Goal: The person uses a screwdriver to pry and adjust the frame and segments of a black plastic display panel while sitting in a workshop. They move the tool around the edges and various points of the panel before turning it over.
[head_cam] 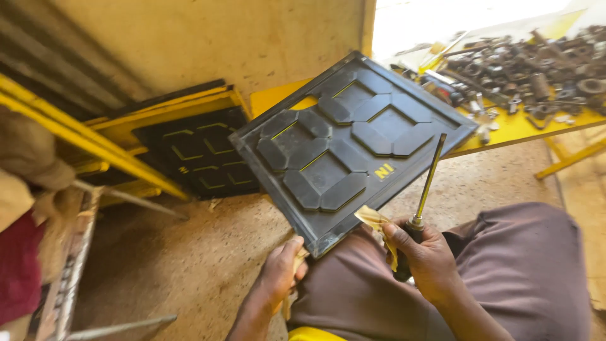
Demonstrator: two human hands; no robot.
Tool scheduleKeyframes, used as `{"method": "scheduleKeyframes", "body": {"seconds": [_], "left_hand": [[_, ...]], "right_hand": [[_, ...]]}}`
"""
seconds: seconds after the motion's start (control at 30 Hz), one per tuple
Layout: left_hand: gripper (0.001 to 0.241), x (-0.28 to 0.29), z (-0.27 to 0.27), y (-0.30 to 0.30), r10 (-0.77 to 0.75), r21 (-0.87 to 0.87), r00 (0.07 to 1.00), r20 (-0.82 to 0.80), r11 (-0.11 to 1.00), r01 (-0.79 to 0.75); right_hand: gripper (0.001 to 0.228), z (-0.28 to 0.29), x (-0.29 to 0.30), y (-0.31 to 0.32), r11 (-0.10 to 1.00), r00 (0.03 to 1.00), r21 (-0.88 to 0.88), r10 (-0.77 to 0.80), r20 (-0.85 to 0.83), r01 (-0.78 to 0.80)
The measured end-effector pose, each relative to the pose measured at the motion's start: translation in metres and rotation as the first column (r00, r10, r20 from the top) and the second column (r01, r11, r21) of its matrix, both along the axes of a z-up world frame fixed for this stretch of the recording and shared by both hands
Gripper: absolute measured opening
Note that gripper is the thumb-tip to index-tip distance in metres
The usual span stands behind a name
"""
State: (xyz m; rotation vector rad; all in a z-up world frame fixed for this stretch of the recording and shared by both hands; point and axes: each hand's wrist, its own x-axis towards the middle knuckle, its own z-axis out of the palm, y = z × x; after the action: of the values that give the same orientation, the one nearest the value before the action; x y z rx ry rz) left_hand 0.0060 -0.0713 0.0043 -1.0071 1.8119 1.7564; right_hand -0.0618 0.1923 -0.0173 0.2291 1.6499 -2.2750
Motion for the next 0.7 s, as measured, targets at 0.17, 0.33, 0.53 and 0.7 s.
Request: {"method": "scheduleKeyframes", "body": {"seconds": [0.17,0.33,0.53,0.7], "left_hand": [[0.028,0.019,-0.028,-0.005,0.256,0.351,0.965,-0.055,0.91,-0.221],[0.066,0.036,0.012,-0.013,0.167,0.26,0.983,-0.076,0.955,-0.142],[0.027,0.026,0.048,0.005,0.372,0.216,0.904,-0.211,0.919,-0.328],[0.016,0.008,0.052,0.042,0.585,0.465,0.774,-0.242,0.77,-0.437]], "right_hand": [[0.02,0.012,0.012,-0.029,0.974,0.97,0.009,0.228,-0.088,-0.228],[0.017,0.008,0.026,-0.047,0.954,0.948,-0.047,0.301,0.101,-0.298],[0.013,0.007,0.035,-0.063,0.924,0.921,-0.026,0.383,0.075,-0.382],[0.014,-0.002,0.035,-0.077,0.956,0.955,0.028,0.294,-0.033,-0.293]]}}
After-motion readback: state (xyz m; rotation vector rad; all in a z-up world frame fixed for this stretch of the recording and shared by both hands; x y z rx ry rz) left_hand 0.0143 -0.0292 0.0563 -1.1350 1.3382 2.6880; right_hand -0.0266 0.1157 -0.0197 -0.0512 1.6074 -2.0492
